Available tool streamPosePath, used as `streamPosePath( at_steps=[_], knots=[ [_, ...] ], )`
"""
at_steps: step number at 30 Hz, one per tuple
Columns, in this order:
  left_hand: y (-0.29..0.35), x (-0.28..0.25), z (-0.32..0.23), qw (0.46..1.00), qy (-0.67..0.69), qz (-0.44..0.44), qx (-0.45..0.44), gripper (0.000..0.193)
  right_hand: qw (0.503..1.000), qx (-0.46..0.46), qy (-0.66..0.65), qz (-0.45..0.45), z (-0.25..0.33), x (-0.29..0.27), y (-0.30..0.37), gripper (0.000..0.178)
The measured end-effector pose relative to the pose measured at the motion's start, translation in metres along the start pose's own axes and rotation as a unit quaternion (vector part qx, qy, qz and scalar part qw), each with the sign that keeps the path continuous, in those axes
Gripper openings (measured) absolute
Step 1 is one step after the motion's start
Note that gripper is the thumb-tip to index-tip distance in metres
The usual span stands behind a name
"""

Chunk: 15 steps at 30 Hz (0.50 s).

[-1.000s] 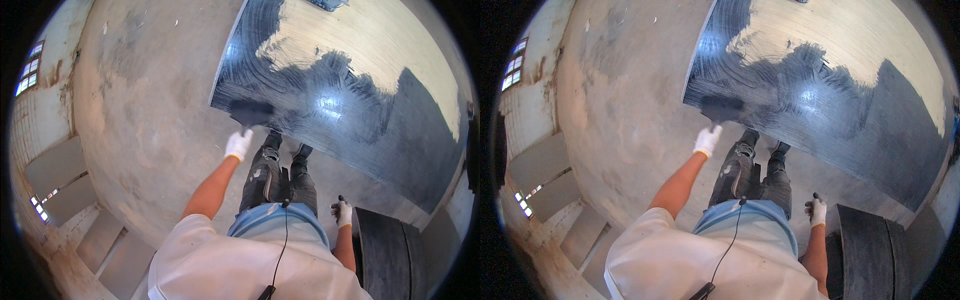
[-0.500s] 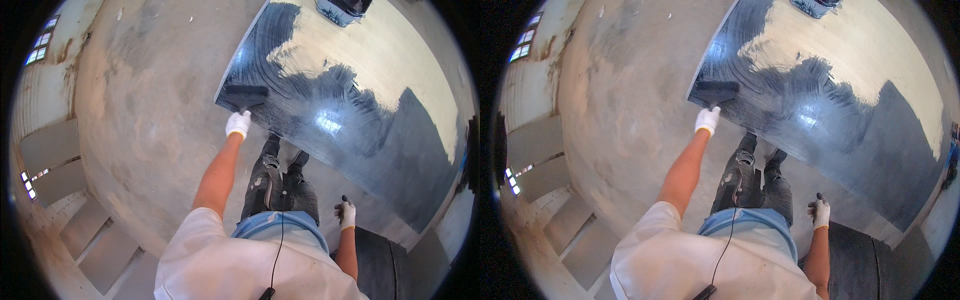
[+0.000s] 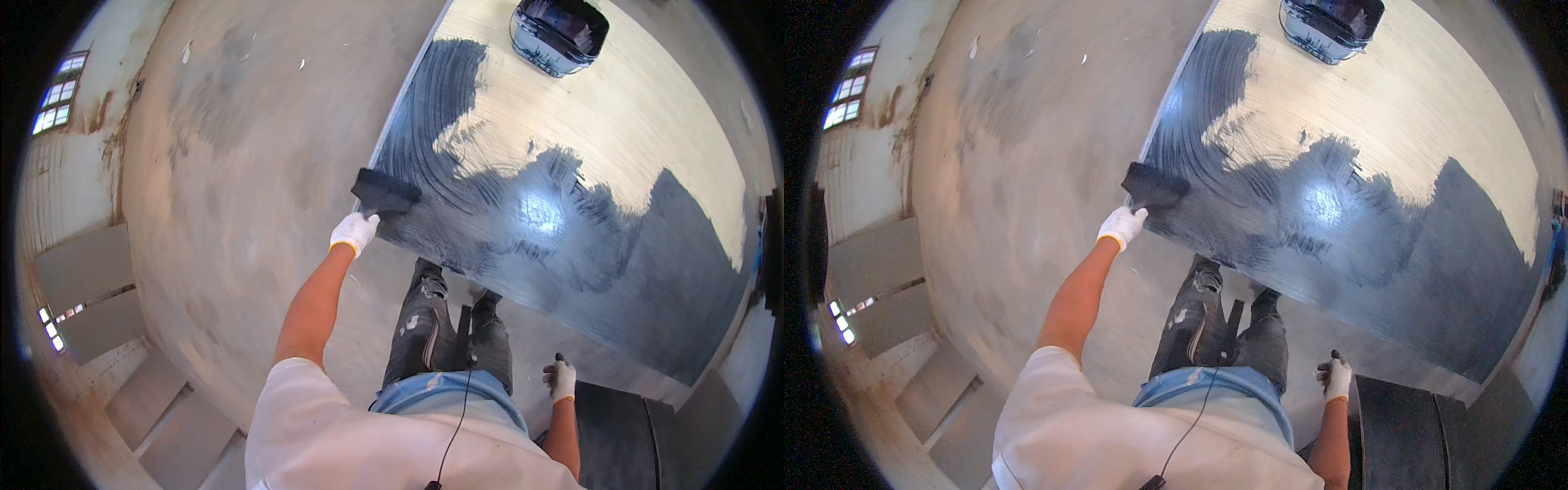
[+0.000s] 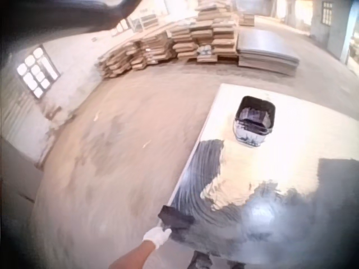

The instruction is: The person applies dark paint to a large flat wooden board using a wide brush. They repeatedly dip the brush into a paint container and spread the paint across the board's surface in broad strokes, gradually covering more area.

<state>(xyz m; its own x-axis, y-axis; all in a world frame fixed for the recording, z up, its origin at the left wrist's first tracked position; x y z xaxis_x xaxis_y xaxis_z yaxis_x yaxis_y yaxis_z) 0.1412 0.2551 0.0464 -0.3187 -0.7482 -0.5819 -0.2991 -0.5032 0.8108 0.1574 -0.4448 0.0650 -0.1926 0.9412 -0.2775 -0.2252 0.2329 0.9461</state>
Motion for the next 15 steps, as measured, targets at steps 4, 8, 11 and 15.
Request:
streamPosePath(
  at_steps=[4,8,11,15],
  knots=[
    [-0.048,-0.055,-0.068,0.998,-0.060,0.005,0.036,0.064,0.997,0.014,0.048,0.065,0.014,0.091,0.010,0.054],
    [-0.101,-0.106,-0.140,0.992,-0.108,0.005,0.064,0.063,0.994,0.006,0.031,0.102,0.036,0.162,0.030,0.049],
    [-0.136,-0.137,-0.188,0.988,-0.128,-0.005,0.088,0.064,0.995,0.015,-0.004,0.096,0.039,0.183,0.032,0.049],
    [-0.178,-0.167,-0.250,0.978,-0.153,-0.004,0.142,0.066,0.997,0.048,-0.031,0.052,0.023,0.181,0.027,0.048]
  ],
)
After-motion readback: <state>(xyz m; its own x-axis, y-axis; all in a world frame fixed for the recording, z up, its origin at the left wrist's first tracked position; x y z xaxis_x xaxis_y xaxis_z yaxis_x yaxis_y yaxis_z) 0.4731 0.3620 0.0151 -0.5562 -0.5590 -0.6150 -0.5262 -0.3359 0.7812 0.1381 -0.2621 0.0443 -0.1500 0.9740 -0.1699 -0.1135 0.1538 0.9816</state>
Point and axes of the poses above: each hand's wrist, its own y-axis away from the middle knuckle, its own x-axis out of the palm, z = x × y, the point moved 4 cm from there along -y, towards the middle knuckle, and after that the axes turned 6 degrees about z, right-handed, at the moved point
